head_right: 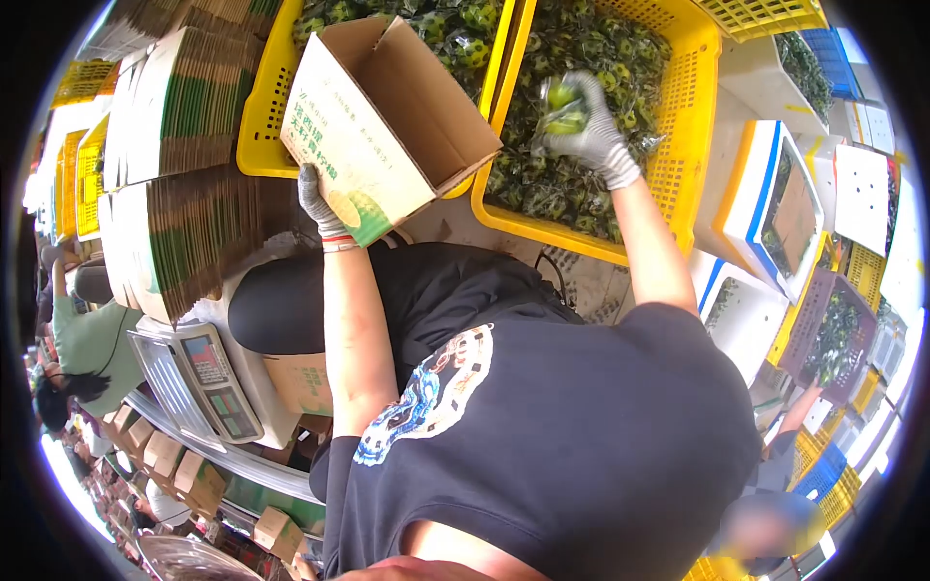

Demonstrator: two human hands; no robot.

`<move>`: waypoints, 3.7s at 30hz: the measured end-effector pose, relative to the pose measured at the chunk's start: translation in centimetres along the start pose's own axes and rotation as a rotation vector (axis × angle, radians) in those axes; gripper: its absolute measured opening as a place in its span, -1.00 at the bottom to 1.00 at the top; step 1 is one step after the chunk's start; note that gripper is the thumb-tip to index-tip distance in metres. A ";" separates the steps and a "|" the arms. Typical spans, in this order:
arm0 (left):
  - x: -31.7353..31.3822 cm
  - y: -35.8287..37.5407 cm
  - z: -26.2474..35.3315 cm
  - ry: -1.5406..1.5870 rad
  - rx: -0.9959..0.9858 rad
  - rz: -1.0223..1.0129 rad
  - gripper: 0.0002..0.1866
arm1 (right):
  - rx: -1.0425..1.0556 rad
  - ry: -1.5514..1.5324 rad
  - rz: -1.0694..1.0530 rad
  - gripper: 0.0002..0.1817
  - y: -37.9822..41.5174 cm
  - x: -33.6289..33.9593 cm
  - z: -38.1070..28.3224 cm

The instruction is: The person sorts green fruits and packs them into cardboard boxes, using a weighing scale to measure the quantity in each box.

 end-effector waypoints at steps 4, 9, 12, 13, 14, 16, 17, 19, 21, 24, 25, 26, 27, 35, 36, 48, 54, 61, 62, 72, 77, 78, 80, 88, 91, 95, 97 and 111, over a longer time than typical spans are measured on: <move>-0.3 -0.3 -1.6 0.017 0.058 -0.034 -0.24 | 0.698 0.725 0.209 -0.01 0.3 -4.0 -18.3; -1.7 0.5 -1.5 0.219 0.001 -0.182 -0.25 | 0.701 0.526 -0.326 -0.25 -1.8 -10.5 -21.7; 0.3 1.0 0.6 0.108 -0.144 -0.018 -0.22 | 0.307 0.061 -0.021 -0.41 -4.7 -2.9 -12.0; 1.1 0.9 1.1 0.170 -0.159 -0.039 -0.22 | 0.070 0.287 -0.121 -0.45 -4.9 -3.0 -8.2; 2.5 1.2 2.4 -0.021 -0.262 0.162 -0.22 | -0.170 0.509 -0.213 -0.48 -4.4 -2.6 -3.9; 5.4 0.9 2.7 0.101 -0.268 0.065 -0.21 | -0.560 1.016 -0.731 -0.30 -0.4 -4.0 10.1; 4.6 1.2 2.8 0.120 -0.263 0.046 -0.21 | -0.591 1.157 -0.887 -0.23 2.6 -6.6 11.3; 3.1 2.2 2.7 0.132 -0.258 0.039 -0.22 | -0.656 1.172 -0.948 -0.16 6.4 -8.9 17.4; 2.3 3.4 2.8 0.146 -0.264 0.040 -0.22 | -0.716 1.189 -0.901 -0.14 6.5 -8.7 19.5; 2.2 4.0 3.3 0.142 -0.270 0.047 -0.22 | -0.852 1.039 -0.740 -0.13 2.7 -5.9 18.4; 2.2 4.1 3.3 0.146 -0.279 0.045 -0.22 | -0.799 0.960 -0.447 -0.09 0.6 -3.4 18.4; 2.3 4.0 3.4 0.145 -0.282 0.047 -0.22 | -0.823 0.969 -0.339 0.00 -0.7 -1.8 16.4; 2.4 3.8 3.4 0.136 -0.274 0.046 -0.22 | -0.916 0.906 -0.345 0.13 -1.3 -0.8 17.1; 2.0 5.0 4.7 0.148 -0.316 0.047 -0.23 | -1.045 0.943 -0.166 0.13 -4.9 0.0 19.8; 1.8 5.3 4.9 0.154 -0.325 0.048 -0.23 | -0.972 0.947 -0.189 0.10 -4.8 0.3 19.8; 0.3 1.5 5.1 0.247 -0.355 -0.087 -0.24 | 0.528 0.490 0.208 -0.33 -1.1 -8.2 -22.4; -0.7 4.0 6.5 -0.020 -0.432 0.061 -0.09 | 0.595 0.755 -0.626 -0.29 -1.0 -21.5 -31.0; -2.6 5.3 8.6 0.406 -0.447 -0.201 -0.23 | 0.276 0.698 -0.444 -0.37 -1.2 -15.6 -26.9; -3.0 5.4 8.8 0.457 -0.444 -0.269 -0.22 | 0.135 0.713 -0.435 -0.35 -1.4 -13.6 -23.9; -7.0 8.9 15.1 0.418 -0.784 -0.485 -0.33 | 0.633 0.554 -0.239 -0.34 -0.6 -30.9 -17.9; -8.5 22.9 29.3 -0.121 -1.177 -0.111 -0.35 | 0.545 0.087 -0.641 -0.48 -5.4 -40.3 -22.3; -7.4 26.4 33.5 -0.249 -1.243 -0.016 -0.29 | 0.598 0.171 -0.766 -0.49 -4.9 -43.4 -24.0; -12.3 33.8 38.2 -0.429 -1.408 0.018 -0.33 | 0.764 0.392 -0.907 -0.47 -4.3 -49.9 -27.2; -7.1 48.9 48.6 -1.038 -1.505 0.733 -0.52 | 0.818 0.412 -1.278 0.22 -8.0 -82.2 -25.9; -3.5 50.3 50.0 -1.544 -1.432 1.225 -0.51 | 0.973 0.681 -1.085 -0.18 -8.9 -85.8 -23.8; -1.8 50.0 50.2 -1.074 -1.200 1.216 -0.52 | 0.825 0.426 -0.961 -0.12 -4.6 -77.3 -27.1; -1.4 50.9 50.2 -1.049 -1.234 1.230 -0.46 | 0.746 0.268 -1.019 -0.11 -2.5 -70.3 -28.6; -3.4 57.6 45.4 -0.663 -1.475 1.106 -0.45 | -0.066 1.186 -0.320 0.05 -16.3 -27.3 1.7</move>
Point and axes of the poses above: each hand's wrist, its own y-axis away from the middle knuckle, its own x-axis out of the back of the hand, z = x × y, the point moved 9 cm from there along -y, towards the middle knuckle, and after that the axes turned 5 degrees about -z, right-handed, at the moved point
